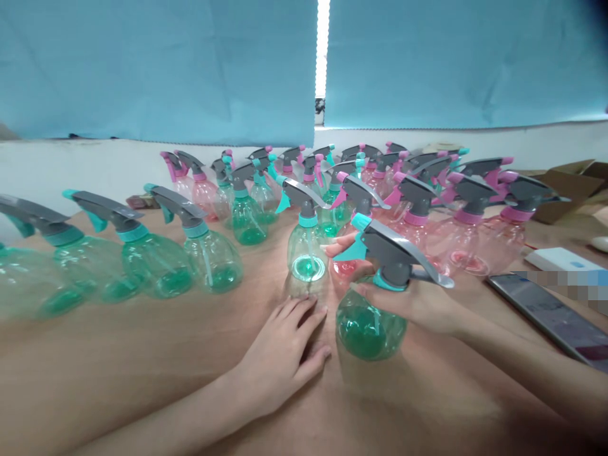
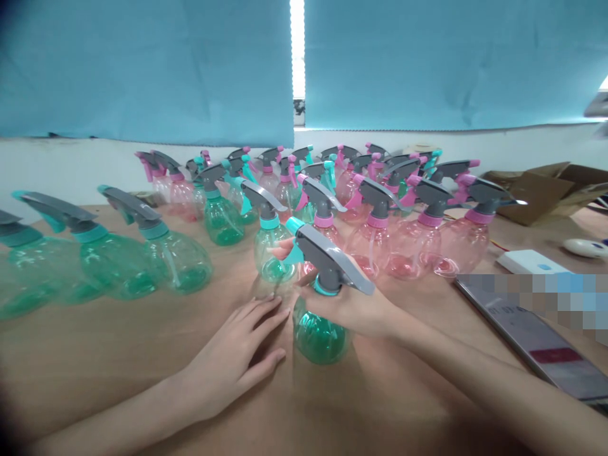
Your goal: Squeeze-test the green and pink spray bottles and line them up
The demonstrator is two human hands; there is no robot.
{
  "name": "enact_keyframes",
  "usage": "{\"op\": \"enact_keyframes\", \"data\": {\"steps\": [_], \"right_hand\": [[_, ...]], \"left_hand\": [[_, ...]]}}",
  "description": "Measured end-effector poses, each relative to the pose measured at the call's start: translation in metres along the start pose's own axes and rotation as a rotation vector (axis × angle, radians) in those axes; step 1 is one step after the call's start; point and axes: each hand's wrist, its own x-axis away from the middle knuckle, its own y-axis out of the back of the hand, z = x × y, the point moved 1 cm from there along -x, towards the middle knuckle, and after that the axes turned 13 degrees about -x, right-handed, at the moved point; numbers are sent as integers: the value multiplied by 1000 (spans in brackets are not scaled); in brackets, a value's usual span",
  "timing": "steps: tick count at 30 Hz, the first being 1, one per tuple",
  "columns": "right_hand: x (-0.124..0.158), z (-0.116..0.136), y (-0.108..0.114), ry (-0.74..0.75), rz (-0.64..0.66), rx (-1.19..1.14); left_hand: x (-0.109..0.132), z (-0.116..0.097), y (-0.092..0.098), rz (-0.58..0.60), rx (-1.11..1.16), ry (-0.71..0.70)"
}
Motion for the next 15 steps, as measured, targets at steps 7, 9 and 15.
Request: {"op": "enact_keyframes", "data": {"steps": [7,9,15], "right_hand": [[0,-2,0,-6,10,-4],[0,-3,1,-8,23,-15],[-1,-2,2,6,15,59]], "left_hand": [[0,0,1,17,-4,1],[0,0,1,14,-7,2],[-1,-1,2,30,-4,0]]}}
